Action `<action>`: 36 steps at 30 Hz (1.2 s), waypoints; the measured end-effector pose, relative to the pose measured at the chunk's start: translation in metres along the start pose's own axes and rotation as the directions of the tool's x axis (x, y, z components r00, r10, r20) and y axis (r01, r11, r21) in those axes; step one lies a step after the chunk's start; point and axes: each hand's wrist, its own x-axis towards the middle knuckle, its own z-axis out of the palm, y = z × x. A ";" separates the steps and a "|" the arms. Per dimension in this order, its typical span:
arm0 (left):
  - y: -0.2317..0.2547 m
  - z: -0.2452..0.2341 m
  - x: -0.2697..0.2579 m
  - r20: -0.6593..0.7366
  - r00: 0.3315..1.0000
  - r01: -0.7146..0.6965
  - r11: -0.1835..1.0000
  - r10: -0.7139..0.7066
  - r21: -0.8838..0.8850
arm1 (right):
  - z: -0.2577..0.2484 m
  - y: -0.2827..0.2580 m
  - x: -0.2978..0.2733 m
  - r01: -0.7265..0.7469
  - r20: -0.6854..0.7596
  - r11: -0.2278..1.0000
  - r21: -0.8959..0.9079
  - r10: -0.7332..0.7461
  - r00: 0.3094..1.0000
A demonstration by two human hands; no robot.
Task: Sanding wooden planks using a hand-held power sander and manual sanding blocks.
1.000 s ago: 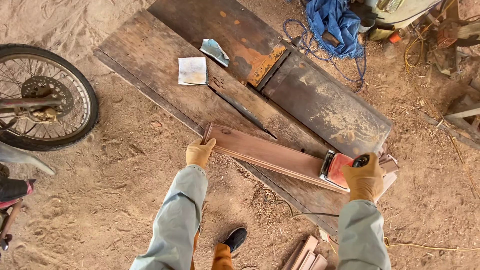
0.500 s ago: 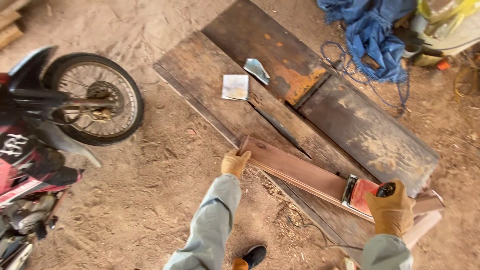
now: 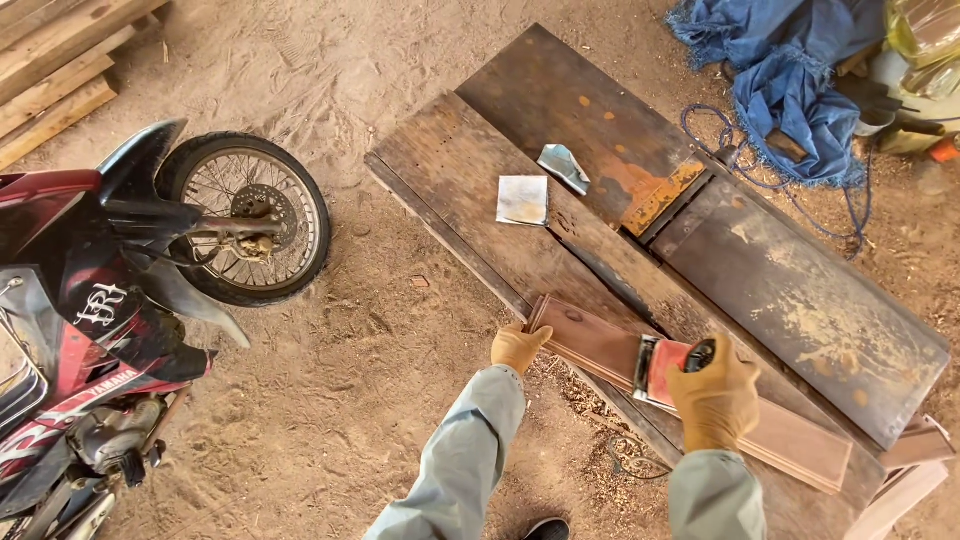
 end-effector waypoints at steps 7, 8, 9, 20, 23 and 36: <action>-0.030 0.010 0.036 0.189 0.973 0.216 0.795 -0.129 -0.566 | 0.007 -0.057 -0.022 0.098 -0.110 0.995 0.014 -0.096 0.989; -0.024 0.003 0.026 0.240 0.962 0.262 0.675 -0.129 -0.689 | 0.007 -0.063 -0.024 0.107 -0.113 0.994 0.033 -0.103 0.988; -0.027 0.002 0.027 0.239 0.962 0.265 0.672 -0.133 -0.691 | 0.008 -0.069 -0.027 0.111 -0.109 0.993 0.031 -0.107 0.988; 0.001 -0.053 -0.019 0.549 0.832 0.350 0.693 0.080 -0.631 | 0.014 -0.138 -0.040 0.110 0.105 0.994 -0.017 -0.108 0.989; -0.024 -0.038 0.007 0.568 0.816 0.347 0.696 0.106 -0.629 | 0.006 -0.155 -0.048 0.104 0.087 0.995 0.001 -0.103 0.991; -0.040 -0.021 0.017 0.567 0.815 0.325 0.713 0.122 -0.621 | 0.013 -0.175 -0.060 0.155 0.023 0.986 0.055 -0.156 0.987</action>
